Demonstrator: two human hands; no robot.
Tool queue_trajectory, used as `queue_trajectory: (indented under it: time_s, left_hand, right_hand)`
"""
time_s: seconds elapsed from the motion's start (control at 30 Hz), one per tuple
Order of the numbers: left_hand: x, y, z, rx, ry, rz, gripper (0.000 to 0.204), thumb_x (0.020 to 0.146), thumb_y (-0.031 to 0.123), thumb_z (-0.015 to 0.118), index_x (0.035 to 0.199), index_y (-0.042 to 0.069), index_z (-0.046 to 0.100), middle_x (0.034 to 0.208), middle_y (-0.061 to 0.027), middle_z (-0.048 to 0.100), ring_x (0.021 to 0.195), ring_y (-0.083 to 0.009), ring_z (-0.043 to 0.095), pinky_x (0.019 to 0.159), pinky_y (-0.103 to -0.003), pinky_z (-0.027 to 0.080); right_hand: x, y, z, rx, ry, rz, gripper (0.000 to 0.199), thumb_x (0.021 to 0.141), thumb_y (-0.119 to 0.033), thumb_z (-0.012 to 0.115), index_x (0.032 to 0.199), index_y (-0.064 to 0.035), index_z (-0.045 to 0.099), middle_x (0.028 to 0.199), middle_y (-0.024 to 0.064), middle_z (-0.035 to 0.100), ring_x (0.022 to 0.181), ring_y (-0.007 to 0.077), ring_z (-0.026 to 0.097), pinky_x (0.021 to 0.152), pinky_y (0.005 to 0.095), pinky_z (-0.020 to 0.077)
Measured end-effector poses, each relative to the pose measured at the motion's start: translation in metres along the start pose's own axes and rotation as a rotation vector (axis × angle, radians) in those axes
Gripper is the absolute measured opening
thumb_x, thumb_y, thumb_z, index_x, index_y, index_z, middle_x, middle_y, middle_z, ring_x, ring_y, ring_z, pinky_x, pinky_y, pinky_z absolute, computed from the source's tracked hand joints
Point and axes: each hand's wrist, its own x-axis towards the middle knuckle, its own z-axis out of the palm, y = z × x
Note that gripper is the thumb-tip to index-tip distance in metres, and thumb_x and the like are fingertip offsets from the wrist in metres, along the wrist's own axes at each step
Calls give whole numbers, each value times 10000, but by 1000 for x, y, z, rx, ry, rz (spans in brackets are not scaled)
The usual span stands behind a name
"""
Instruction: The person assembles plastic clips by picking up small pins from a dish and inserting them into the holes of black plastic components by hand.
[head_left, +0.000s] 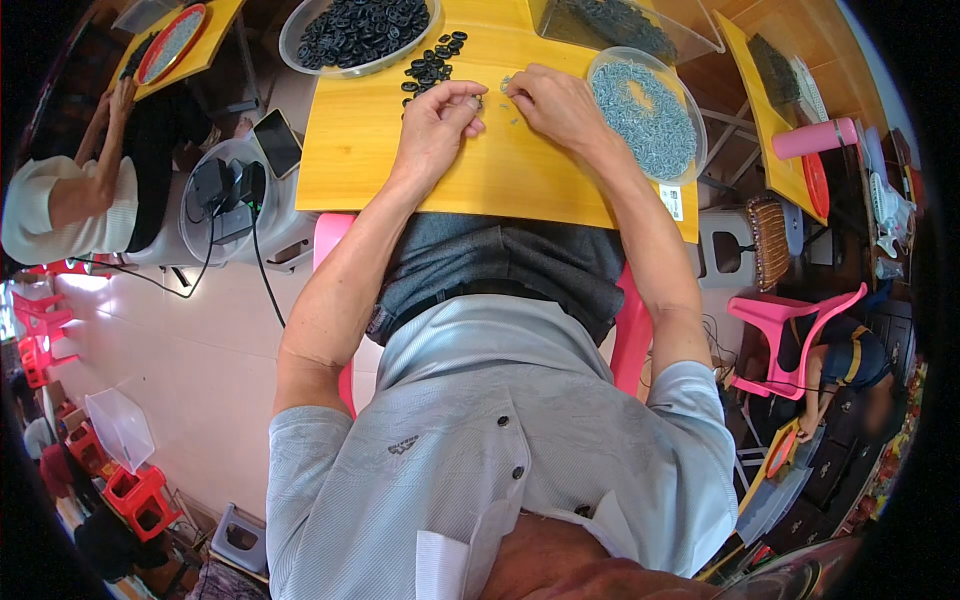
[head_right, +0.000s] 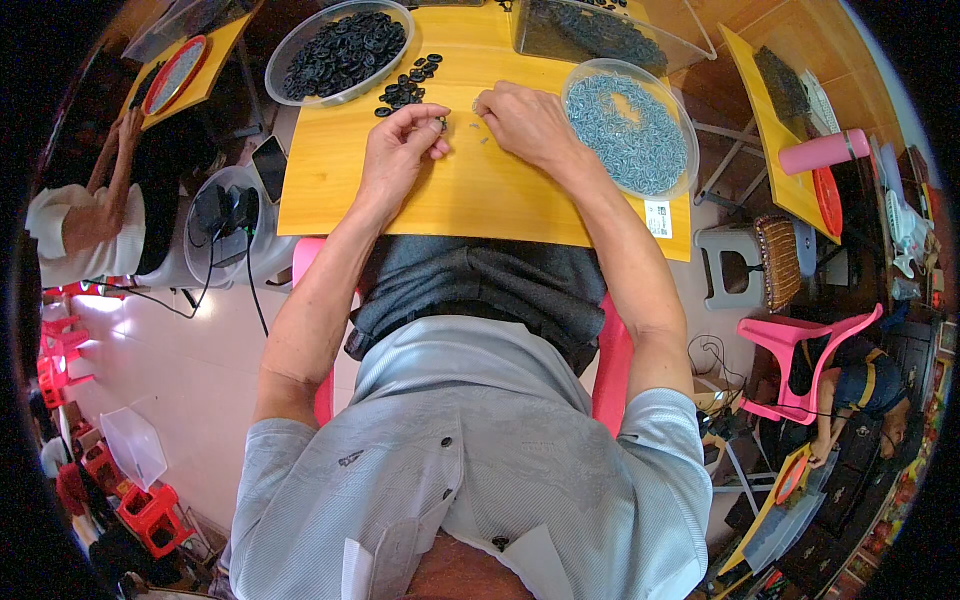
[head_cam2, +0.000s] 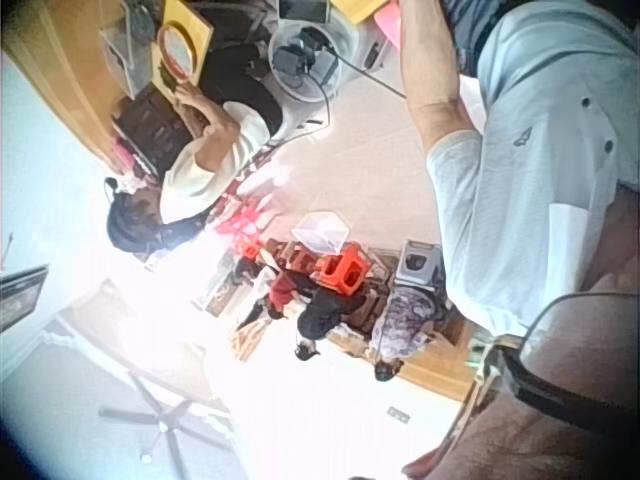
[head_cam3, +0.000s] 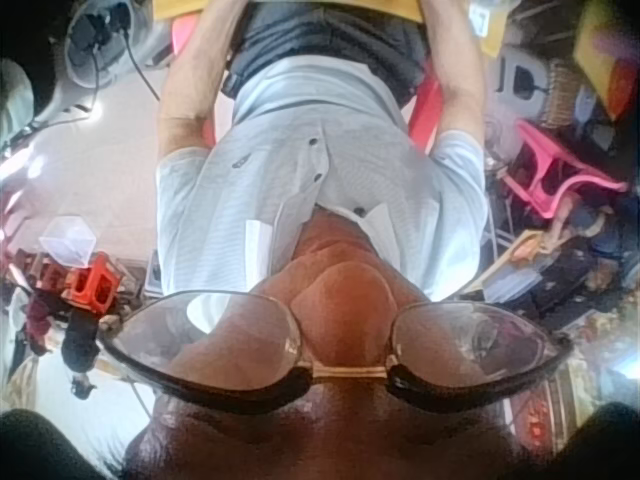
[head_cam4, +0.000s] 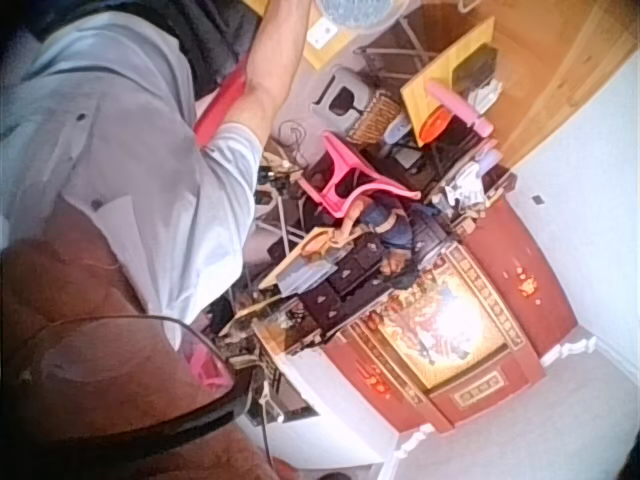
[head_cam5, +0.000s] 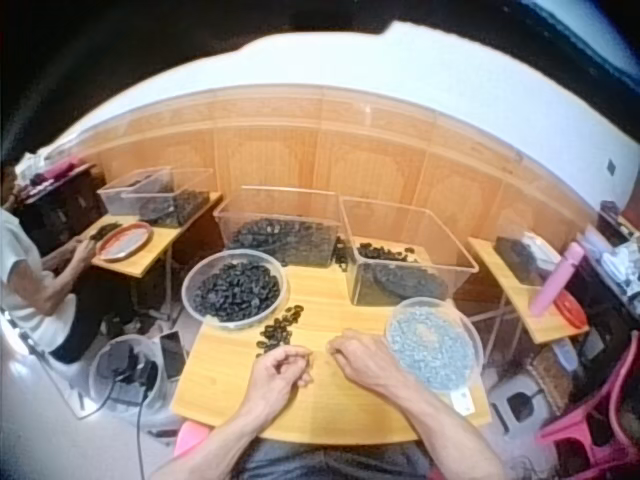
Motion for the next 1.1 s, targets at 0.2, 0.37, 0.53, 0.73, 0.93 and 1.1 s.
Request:
queue_trajectory:
  time_s: [0.2, 0.37, 0.53, 0.73, 0.93, 1.1]
  left_hand:
    - [0, -1, -1, 12, -11, 1, 178, 974, 34, 589, 1116, -26, 677, 792, -34, 662, 713, -83, 617, 682, -216, 501]
    - [0, 0, 1, 5, -1, 1, 177, 973, 33, 594, 1116, -30, 675, 793, -36, 663, 710, -82, 613, 678, -215, 500]
    - [0, -2, 2, 9, 4, 1, 173, 971, 33, 600, 1112, -33, 674, 792, -34, 662, 706, -80, 612, 669, -215, 496]
    - [0, -10, 3, 89, -10, 11, 179, 978, 26, 602, 1135, -27, 670, 845, -31, 663, 741, -95, 626, 689, -227, 509]
    - [-1, -9, 4, 224, 7, 38, 175, 978, 34, 611, 1127, -34, 673, 833, -37, 677, 735, -94, 642, 691, -232, 522]
    - [0, -10, 3, 206, 12, 37, 175, 978, 32, 614, 1128, -36, 671, 838, -44, 685, 743, -97, 643, 698, -236, 526]
  right_hand:
    - [3, -2, -3, -52, -75, 10, 147, 882, -138, 602, 917, -29, 695, 884, 140, 698, 819, 348, 672, 726, 445, 525]
    - [-3, 3, -4, 65, -30, 18, 156, 892, -144, 611, 954, -18, 677, 878, 153, 692, 791, 334, 673, 706, 417, 526]
    - [-2, 2, -10, 247, 42, -8, 170, 911, -142, 627, 971, 11, 671, 887, 171, 694, 773, 327, 682, 691, 392, 531]
    - [-3, -6, -11, 255, 95, -98, 148, 906, -111, 635, 974, 16, 671, 878, 176, 694, 751, 311, 687, 672, 378, 535]
    - [-5, -20, -9, 329, 97, -137, 133, 884, -90, 661, 960, 18, 678, 795, 157, 679, 639, 255, 658, 603, 342, 521]
    - [-6, -34, -17, 434, 20, 41, 110, 885, -76, 667, 952, 11, 677, 749, 104, 681, 637, 171, 660, 613, 310, 519]
